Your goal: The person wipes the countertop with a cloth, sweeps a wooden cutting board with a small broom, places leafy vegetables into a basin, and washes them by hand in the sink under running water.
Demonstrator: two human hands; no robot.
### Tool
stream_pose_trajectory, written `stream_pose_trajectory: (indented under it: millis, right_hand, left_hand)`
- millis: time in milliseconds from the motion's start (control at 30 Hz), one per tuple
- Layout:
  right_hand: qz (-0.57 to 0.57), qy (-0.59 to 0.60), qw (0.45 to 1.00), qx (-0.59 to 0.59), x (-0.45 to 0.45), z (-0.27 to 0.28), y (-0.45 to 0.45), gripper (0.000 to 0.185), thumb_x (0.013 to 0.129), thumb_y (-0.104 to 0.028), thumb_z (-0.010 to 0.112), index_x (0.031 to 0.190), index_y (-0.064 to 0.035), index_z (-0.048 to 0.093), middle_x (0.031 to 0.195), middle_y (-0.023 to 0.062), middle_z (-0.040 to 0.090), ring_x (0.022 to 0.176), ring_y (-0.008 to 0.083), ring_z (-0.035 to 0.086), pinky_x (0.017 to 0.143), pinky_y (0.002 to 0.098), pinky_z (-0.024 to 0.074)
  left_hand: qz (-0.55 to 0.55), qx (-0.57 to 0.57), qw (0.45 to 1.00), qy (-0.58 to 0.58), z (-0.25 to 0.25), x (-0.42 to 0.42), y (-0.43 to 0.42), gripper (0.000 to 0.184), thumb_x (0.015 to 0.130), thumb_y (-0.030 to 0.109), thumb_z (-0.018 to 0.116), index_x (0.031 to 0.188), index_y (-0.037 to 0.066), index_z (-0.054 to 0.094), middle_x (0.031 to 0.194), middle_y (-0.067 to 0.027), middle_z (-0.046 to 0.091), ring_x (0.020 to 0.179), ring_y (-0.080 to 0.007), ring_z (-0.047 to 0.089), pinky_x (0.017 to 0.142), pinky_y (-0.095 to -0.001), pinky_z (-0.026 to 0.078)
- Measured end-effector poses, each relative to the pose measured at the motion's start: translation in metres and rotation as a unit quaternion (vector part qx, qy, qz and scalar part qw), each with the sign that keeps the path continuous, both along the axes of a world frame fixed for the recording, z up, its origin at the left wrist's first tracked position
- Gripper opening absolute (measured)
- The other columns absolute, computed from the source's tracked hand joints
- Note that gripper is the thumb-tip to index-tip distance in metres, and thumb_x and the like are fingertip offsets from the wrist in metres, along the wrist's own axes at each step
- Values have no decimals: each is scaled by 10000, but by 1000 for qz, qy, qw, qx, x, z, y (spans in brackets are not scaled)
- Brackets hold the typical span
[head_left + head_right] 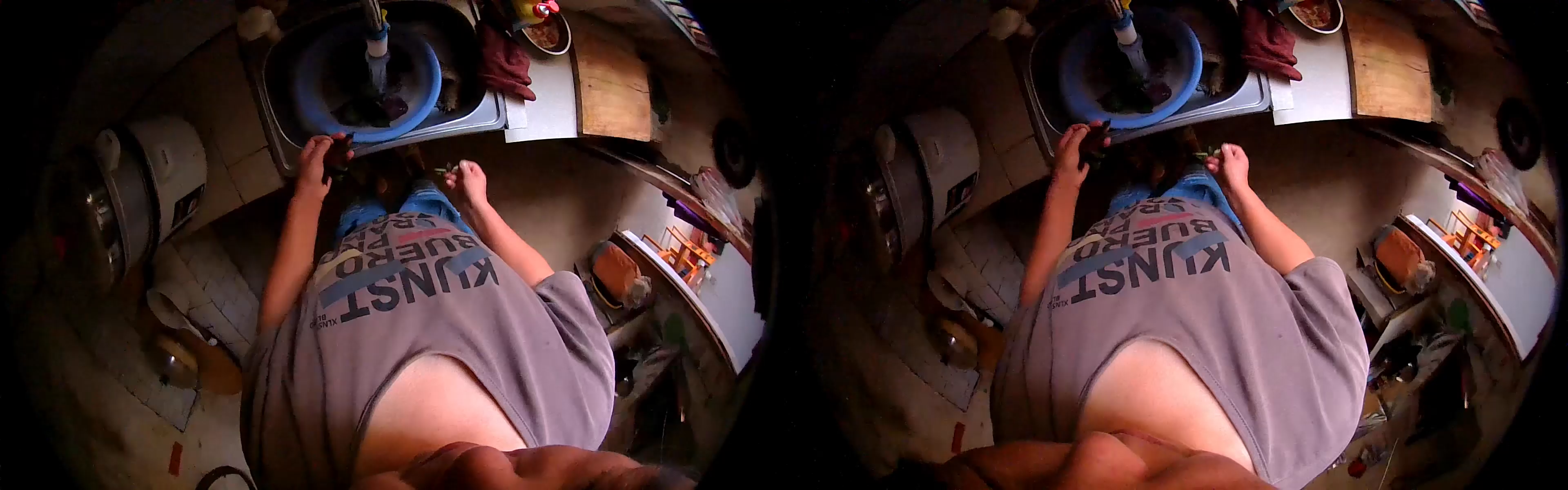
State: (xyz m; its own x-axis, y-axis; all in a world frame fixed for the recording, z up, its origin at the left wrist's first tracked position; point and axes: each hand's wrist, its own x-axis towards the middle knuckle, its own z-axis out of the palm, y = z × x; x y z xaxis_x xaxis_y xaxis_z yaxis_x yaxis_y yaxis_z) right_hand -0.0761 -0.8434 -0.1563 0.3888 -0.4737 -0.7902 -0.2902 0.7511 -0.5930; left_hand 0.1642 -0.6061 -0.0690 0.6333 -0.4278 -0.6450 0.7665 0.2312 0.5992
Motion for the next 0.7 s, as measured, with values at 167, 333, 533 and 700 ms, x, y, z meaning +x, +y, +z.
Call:
stream_pose_trajectory:
  millis: [167, 333, 533, 700]
  right_hand:
    - [-52, 42, 996, 64, 2, -44, 20, 162, 955, -196, 468, 980, -40, 502, 883, 106, 564, 627, 186, 573, 539, 292, 526]
    - [-45, -33, 996, 73, 30, -25, 44, 183, 926, -226, 549, 1026, -73, 545, 873, 37, 554, 747, 168, 566, 682, 346, 542]
    - [-30, -73, 994, 77, 47, 34, 57, 159, 921, -237, 564, 967, -85, 573, 878, 13, 582, 774, 139, 559, 733, 338, 499]
    - [2, -199, 977, 76, 66, 60, 63, 155, 924, -210, 558, 946, -57, 565, 891, 33, 592, 847, 143, 567, 758, 276, 472]
  left_hand:
    - [2, -35, 999, 6, -15, 14, 16, 49, 899, 99, 524, 896, 52, 509, 869, -116, 605, 817, -280, 646, 655, -406, 563]
    - [-33, -5, 999, -23, -23, 35, 13, 84, 894, 99, 532, 957, 44, 537, 787, -86, 575, 696, -234, 618, 595, -370, 539]
    - [-209, 36, 974, -81, 2, 38, -14, 142, 899, 138, 551, 997, 45, 596, 746, -60, 581, 630, -154, 576, 593, -303, 496]
    - [-393, 58, 884, -247, 5, -1, -42, 191, 894, 189, 578, 976, 31, 647, 766, -23, 600, 629, -108, 548, 591, -237, 447]
